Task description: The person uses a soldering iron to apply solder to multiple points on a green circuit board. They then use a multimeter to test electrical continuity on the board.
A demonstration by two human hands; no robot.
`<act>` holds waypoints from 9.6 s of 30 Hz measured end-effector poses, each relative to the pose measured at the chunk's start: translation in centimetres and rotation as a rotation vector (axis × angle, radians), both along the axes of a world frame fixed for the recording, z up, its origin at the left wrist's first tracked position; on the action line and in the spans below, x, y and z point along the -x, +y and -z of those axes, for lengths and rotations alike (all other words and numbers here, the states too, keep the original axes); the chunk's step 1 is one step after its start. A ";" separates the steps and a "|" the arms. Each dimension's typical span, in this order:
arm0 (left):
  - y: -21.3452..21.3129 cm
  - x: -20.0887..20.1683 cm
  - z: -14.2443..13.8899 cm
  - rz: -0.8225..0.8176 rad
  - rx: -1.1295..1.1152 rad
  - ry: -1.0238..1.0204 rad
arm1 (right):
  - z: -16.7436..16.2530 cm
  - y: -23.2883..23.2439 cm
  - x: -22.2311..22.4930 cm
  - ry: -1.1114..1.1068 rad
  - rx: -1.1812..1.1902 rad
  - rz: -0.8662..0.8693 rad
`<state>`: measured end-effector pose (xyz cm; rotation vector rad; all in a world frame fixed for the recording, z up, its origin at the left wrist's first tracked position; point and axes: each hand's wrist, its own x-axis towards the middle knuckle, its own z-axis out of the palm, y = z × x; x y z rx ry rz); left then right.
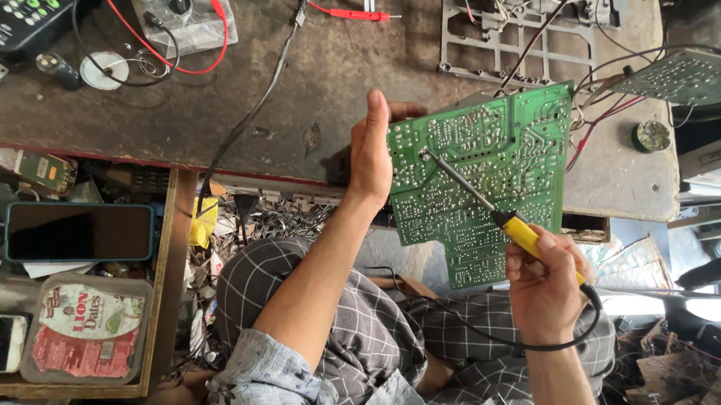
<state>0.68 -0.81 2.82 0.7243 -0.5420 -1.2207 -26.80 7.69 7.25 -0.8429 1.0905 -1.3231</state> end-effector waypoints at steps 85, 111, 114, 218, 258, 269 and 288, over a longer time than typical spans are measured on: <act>-0.1 0.4 0.7 -0.136 0.058 -0.067 | -9.1 5.3 -7.0 1.331 0.926 -0.120; -0.4 0.1 0.6 -0.120 0.071 -0.076 | -6.5 2.0 -2.9 1.162 0.984 -0.155; -0.5 0.1 0.7 -0.122 0.073 -0.070 | -6.5 2.1 -3.1 1.153 0.968 -0.152; 0.6 -2.4 -1.2 0.097 -0.002 -0.466 | -0.8 1.2 -1.1 0.043 0.076 -0.021; 4.7 2.9 -1.9 -0.288 -0.220 -0.376 | -3.4 3.2 0.5 0.146 0.106 -0.059; 6.0 8.4 -3.6 -0.527 -0.382 0.020 | -5.3 3.0 2.4 0.276 0.103 -0.073; 6.4 12.7 -2.8 -0.434 -0.477 -0.007 | -2.9 2.6 5.7 0.177 0.130 -0.044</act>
